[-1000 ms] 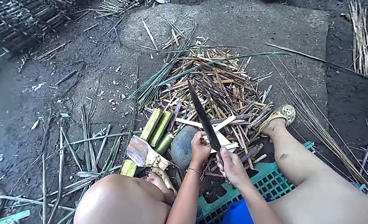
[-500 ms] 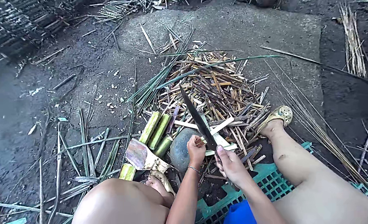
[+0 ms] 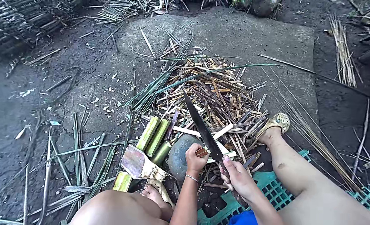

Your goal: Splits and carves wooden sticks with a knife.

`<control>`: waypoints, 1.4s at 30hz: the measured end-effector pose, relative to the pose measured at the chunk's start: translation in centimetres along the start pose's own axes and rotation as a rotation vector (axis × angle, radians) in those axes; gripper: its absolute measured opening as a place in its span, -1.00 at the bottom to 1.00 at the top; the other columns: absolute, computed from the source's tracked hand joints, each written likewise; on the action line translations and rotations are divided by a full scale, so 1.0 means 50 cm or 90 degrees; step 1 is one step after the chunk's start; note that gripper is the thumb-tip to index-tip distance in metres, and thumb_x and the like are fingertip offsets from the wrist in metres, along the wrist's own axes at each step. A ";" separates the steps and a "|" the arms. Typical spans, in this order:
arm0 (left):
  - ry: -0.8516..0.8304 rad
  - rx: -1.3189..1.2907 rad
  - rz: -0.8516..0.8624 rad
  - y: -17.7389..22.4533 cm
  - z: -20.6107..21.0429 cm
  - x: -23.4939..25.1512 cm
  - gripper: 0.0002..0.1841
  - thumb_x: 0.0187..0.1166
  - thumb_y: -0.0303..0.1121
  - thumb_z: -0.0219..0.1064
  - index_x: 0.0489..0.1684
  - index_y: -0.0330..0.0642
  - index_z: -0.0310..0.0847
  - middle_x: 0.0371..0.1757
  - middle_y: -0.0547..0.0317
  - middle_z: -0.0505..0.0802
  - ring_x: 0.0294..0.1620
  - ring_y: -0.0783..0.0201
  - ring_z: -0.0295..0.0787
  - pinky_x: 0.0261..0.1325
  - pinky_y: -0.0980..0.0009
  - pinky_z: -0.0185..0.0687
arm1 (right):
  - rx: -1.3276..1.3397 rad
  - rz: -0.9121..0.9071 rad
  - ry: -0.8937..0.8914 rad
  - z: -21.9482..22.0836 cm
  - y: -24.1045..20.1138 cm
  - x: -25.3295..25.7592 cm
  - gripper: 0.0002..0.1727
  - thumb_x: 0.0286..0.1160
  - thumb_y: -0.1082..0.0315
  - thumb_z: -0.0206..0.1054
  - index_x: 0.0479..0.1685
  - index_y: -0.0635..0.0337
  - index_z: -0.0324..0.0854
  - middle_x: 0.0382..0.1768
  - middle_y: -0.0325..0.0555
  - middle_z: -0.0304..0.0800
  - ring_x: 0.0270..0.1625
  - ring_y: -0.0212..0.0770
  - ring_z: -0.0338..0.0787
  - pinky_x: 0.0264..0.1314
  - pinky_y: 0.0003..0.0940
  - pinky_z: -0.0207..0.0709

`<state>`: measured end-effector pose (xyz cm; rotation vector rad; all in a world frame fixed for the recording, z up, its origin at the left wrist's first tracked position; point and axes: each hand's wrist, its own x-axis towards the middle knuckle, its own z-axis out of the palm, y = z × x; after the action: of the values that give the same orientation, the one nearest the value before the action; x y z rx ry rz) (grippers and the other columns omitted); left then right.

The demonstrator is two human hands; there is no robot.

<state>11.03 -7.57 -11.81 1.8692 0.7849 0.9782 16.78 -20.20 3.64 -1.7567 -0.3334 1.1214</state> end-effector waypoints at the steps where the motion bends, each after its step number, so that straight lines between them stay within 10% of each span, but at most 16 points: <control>1: 0.015 0.022 -0.005 0.002 0.002 -0.002 -0.78 -0.10 -0.36 0.54 -0.63 -0.28 0.64 -0.56 0.10 0.75 -0.50 0.22 0.71 -0.38 0.22 0.61 | 0.009 0.006 0.003 0.000 -0.002 -0.001 -0.46 0.92 0.01 -0.24 -0.40 0.06 0.47 -0.79 -0.44 0.32 -0.81 -0.55 0.31 -0.74 -0.65 0.27; 19: 0.026 -0.097 -0.009 0.035 0.009 -0.009 -0.89 -0.07 -0.52 0.44 -0.69 -0.33 0.61 -0.61 0.14 0.73 -0.52 0.43 0.68 -0.34 0.50 0.61 | -0.208 -0.054 0.013 -0.002 0.010 -0.035 -0.42 0.78 -0.18 -0.15 -0.41 0.01 0.56 -0.73 -0.44 0.34 -0.73 -0.47 0.35 -0.63 -0.46 0.33; 22: -0.145 -0.058 -0.061 0.005 -0.016 -0.005 -0.81 0.04 -0.54 0.54 -0.40 -0.40 0.74 -0.35 -0.03 0.86 -0.25 0.19 0.83 -0.04 0.20 0.72 | -0.176 -0.002 -0.001 0.008 0.040 0.009 -0.39 0.86 -0.13 -0.19 -0.39 0.11 0.53 -0.71 -0.34 0.32 -0.72 -0.38 0.33 -0.61 -0.37 0.32; 25: -0.254 -0.109 -0.076 0.016 -0.077 0.030 -0.26 0.12 -0.35 0.61 0.42 -0.45 0.56 0.46 -0.28 0.67 0.56 -0.06 0.55 0.66 0.04 0.38 | -0.144 -0.037 0.012 -0.011 -0.012 0.001 -0.41 0.87 -0.09 -0.16 -0.26 0.16 0.59 -0.69 -0.35 0.36 -0.71 -0.39 0.35 -0.61 -0.40 0.34; 27: -0.138 -0.199 -0.097 0.007 -0.109 0.042 -0.02 0.11 -0.13 0.52 0.61 -0.55 0.27 0.65 -0.39 0.44 0.71 -0.10 0.31 0.69 0.02 0.27 | -0.125 -0.177 0.069 -0.032 -0.056 -0.031 -0.43 0.80 -0.17 -0.13 -0.40 0.01 0.57 -0.74 -0.51 0.36 -0.74 -0.53 0.35 -0.67 -0.52 0.34; 32: 0.282 -0.287 -0.240 0.010 -0.166 0.085 -0.19 0.20 -0.48 0.19 0.63 -0.55 0.07 0.58 -0.36 0.41 0.41 0.10 0.52 0.33 0.25 0.52 | -0.083 -0.190 0.093 -0.032 -0.076 -0.034 -0.40 0.83 -0.21 -0.23 -0.42 -0.03 0.47 -0.75 -0.55 0.30 -0.77 -0.58 0.30 -0.72 -0.59 0.32; 36: 0.346 -0.286 -0.216 0.034 -0.182 0.101 -0.23 0.18 -0.50 0.15 0.59 -0.53 0.15 0.52 -0.31 0.46 0.35 0.15 0.53 0.28 0.29 0.51 | -0.244 0.035 0.002 0.020 0.024 0.097 -0.30 0.88 -0.17 -0.21 -0.20 0.27 0.62 -0.58 -0.16 0.43 -0.59 -0.22 0.44 -0.44 -0.19 0.42; 42: 0.436 -0.319 -0.207 0.022 -0.226 0.102 -0.39 0.34 -0.54 0.05 0.52 -0.49 0.18 0.33 -0.07 0.53 0.13 0.35 0.60 0.16 0.40 0.58 | -0.087 -0.218 0.032 -0.008 -0.084 -0.026 -0.47 0.84 -0.08 -0.19 -0.37 0.01 0.51 -0.73 -0.52 0.33 -0.74 -0.56 0.33 -0.68 -0.58 0.32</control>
<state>4.00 0.58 -5.58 0.9321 1.0713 1.4552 17.49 -19.27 7.91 -1.7594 -0.6659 0.8235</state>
